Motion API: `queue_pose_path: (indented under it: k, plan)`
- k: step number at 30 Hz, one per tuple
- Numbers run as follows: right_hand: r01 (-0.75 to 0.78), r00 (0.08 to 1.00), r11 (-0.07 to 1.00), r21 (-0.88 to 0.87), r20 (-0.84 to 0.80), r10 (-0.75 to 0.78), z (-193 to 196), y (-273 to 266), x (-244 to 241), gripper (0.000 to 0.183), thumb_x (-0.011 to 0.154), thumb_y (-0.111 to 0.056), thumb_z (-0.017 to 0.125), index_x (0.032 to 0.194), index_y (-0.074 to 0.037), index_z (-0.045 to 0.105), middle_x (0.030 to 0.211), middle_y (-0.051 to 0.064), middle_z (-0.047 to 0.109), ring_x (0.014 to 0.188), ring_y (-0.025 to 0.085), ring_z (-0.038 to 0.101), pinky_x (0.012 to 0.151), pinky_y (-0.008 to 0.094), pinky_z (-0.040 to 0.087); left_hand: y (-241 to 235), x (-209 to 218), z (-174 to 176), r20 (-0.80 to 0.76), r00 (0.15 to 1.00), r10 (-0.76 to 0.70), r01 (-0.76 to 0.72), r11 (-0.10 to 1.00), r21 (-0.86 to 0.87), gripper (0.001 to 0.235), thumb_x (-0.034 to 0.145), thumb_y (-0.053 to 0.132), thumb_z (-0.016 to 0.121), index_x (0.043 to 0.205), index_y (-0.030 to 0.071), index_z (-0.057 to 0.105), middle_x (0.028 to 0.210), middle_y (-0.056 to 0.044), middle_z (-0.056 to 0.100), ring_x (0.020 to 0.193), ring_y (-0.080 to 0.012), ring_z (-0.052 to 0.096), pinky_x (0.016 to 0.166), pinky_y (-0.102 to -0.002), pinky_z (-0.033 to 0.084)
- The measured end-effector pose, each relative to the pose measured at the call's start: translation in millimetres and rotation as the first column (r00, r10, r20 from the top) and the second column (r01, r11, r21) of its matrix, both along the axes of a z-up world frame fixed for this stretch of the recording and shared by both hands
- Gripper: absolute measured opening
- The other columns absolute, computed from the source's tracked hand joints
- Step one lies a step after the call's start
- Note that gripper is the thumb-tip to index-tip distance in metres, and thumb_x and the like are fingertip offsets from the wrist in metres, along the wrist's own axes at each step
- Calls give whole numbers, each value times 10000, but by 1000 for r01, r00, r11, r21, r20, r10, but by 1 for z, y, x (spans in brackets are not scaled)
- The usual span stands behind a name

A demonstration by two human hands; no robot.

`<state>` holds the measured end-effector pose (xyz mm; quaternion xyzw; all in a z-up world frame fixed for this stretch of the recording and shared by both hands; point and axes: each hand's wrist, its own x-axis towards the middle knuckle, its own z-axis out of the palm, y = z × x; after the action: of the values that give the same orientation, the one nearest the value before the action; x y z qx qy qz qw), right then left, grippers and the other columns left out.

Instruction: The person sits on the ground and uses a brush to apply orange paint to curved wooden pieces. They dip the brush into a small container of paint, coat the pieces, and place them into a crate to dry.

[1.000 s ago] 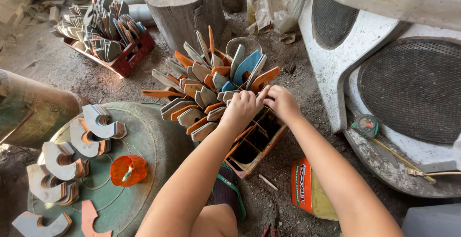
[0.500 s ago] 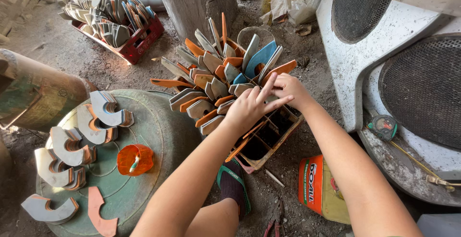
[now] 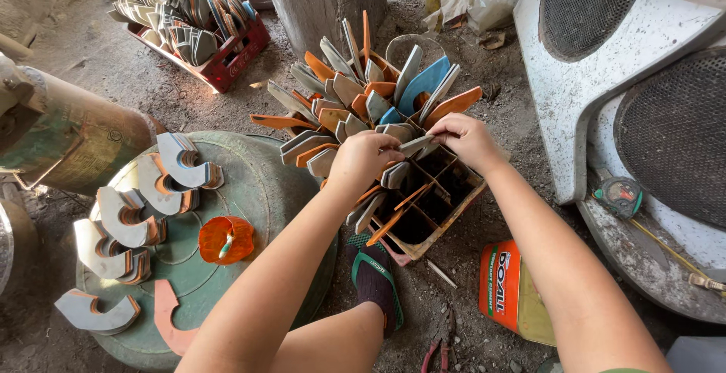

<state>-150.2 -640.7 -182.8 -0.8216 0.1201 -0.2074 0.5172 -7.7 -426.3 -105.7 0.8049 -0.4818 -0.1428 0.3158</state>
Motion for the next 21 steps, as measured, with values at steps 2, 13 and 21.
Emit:
queue_pose_path:
  k: [2,13,21]
  plan:
    - [9,1000,1000,-23,-15,-10,-3,1,0,107,881,36,716,973,-9,749,959,41,726,890,122,702,803,259,580,-3,-5,-5,-17,1000,15,-14,1000,17,284,803,319,813,1014,131,788,927,-94,732,852,-277,710,773,-399,559]
    - [27,999,999,-25,-31,-28,-28,-9,-2,178,852,50,731,985,-61,772,1090,40,648,966,138,683,855,286,580,-21,-25,-9,148,988,45,-51,998,34,231,816,364,780,895,153,731,802,-65,721,762,-289,702,657,-438,543]
    - [14,994,976,-219,-99,-37,-2,2,-11,170,873,16,716,1024,-59,744,1006,46,678,900,186,691,794,309,557,-25,-40,-10,300,954,26,-52,996,79,179,857,271,746,865,97,705,787,-95,714,755,-315,703,677,-446,561]
